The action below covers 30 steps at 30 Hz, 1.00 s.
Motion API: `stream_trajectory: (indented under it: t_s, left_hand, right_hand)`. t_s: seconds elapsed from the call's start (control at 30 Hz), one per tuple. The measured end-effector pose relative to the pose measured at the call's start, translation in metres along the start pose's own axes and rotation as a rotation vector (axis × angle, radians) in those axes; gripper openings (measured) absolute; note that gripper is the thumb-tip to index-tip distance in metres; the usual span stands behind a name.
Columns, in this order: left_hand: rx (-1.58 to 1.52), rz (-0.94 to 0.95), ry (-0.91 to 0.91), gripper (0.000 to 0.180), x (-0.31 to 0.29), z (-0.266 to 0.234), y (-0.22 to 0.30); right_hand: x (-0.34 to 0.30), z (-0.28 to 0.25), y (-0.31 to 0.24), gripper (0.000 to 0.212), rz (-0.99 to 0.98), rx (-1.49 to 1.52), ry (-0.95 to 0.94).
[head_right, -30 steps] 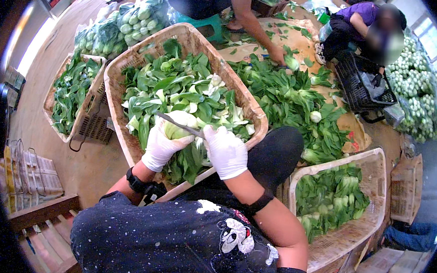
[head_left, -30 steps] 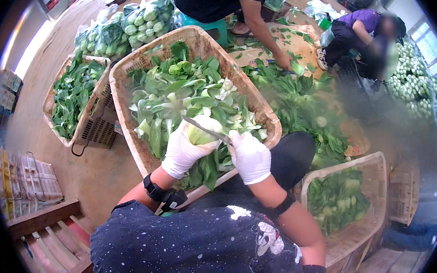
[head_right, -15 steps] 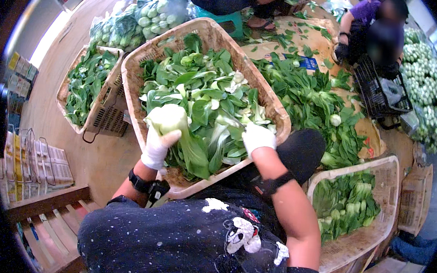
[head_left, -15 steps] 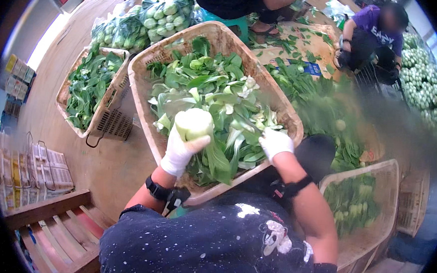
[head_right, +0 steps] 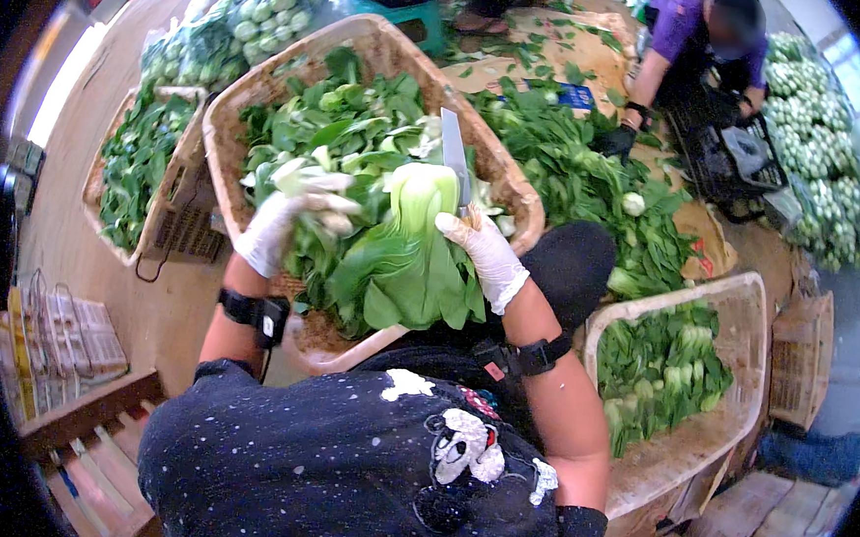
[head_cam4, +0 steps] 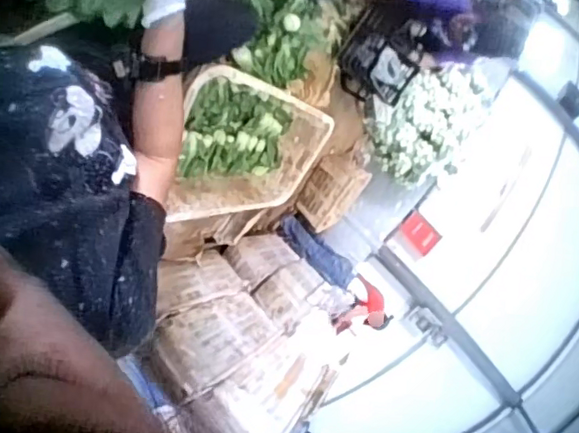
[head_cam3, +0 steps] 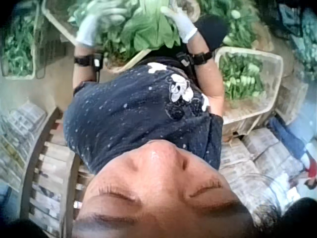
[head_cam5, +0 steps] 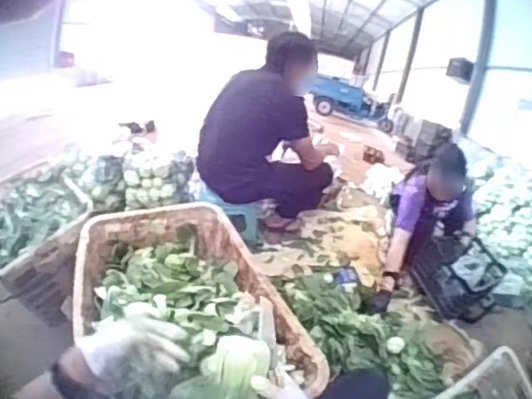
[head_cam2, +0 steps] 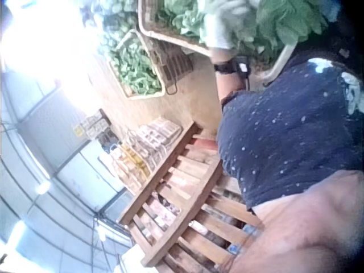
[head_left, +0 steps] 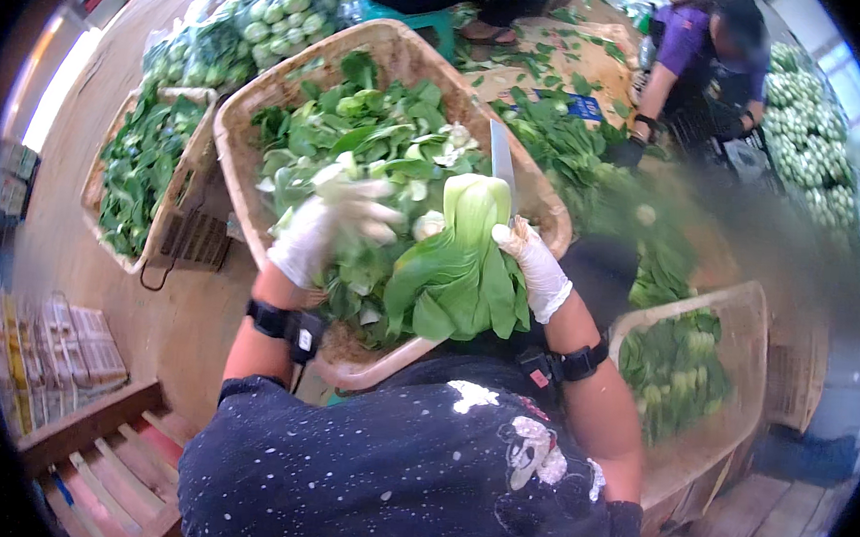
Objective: The person trims the base of bok choy heads with a knife and sorts them into a large plastic basket.
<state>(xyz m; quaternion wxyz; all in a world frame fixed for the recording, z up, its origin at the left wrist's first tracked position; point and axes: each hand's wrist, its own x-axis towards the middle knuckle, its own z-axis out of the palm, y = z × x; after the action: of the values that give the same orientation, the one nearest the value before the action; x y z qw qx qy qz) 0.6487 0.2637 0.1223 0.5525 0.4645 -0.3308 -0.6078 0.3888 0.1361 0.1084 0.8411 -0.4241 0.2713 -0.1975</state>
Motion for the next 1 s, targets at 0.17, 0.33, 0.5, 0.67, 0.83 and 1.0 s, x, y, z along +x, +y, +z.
stream_trajectory:
  t_s: [0.17, 0.33, 0.5, 0.67, 0.83, 1.0]
  left_hand:
    - [1.146, 0.623, 0.881, 0.085, 0.031, -0.026, -0.006]
    - [0.181, 0.181, -0.272, 0.067, 0.108, 0.169, -0.041]
    - [-0.056, -0.367, -0.362, 0.029, 0.242, 0.252, -0.056]
    - [-0.042, -0.345, -0.191, 0.041, 0.421, 0.249, -0.093]
    - [0.231, 0.435, -0.110, 0.040, 0.360, 0.438, -0.124]
    - [0.804, 0.463, -1.228, 0.019, 0.261, 0.570, -0.270]
  right_hand:
    - [-0.008, -0.027, -0.009, 0.048, -0.270, -0.048, 0.207]
    - [-0.049, -0.049, -0.041, 0.039, -0.540, -0.238, 0.525]
    - [-0.187, -0.153, -0.070, 0.030, -0.538, -0.075, 1.139]
    - [-0.346, -0.199, -0.047, 0.031, -0.602, 0.108, 1.491]
    - [-0.464, -0.247, 0.030, 0.024, -0.764, 0.302, 1.867]
    - [-0.501, -0.314, 0.068, 0.021, -0.881, 0.226, 2.113]
